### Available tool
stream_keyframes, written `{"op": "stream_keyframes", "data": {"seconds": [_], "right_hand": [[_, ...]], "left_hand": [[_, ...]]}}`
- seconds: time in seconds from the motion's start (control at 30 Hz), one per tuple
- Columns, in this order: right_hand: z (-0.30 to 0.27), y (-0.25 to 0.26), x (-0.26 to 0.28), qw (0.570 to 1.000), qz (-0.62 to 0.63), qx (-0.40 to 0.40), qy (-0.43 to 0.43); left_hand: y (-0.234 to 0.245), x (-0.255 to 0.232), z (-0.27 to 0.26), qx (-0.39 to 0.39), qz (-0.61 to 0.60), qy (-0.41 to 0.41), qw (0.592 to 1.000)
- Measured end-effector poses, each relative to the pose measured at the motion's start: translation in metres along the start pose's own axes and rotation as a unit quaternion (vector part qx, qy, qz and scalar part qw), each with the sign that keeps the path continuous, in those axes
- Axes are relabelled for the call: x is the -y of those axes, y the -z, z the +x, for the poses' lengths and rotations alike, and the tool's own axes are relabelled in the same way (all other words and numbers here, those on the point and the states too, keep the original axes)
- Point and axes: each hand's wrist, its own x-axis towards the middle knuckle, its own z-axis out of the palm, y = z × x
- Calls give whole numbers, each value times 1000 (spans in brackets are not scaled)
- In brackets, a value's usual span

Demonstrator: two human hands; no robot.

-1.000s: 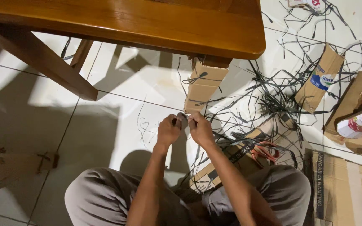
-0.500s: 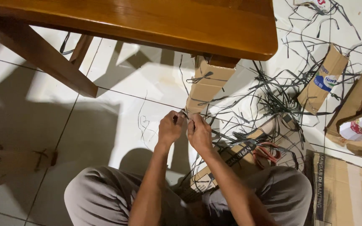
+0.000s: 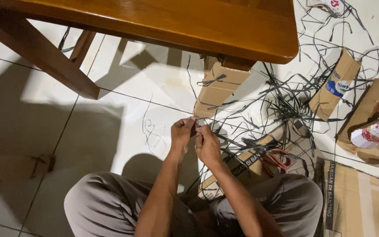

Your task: Wrapping wooden chair legs with cardboard and securing them with plastic ties

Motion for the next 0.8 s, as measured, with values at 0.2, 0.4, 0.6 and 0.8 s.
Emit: {"op": "stream_keyframes", "data": {"seconds": [0.2, 0.4, 0.6, 0.8], "right_hand": [[-9, 7, 10, 1000, 11, 7, -2], [14, 26, 38, 999, -12, -11, 29], [26, 19, 40, 1000, 4, 10, 7], [38, 33, 53, 999, -15, 7, 52]], "left_hand": [[-1, 20, 14, 7, 7, 17, 1000], [5, 31, 32, 11, 80, -22, 997], [5, 30, 26, -16, 56, -17, 998], [10, 22, 20, -39, 128, -31, 991]]}}
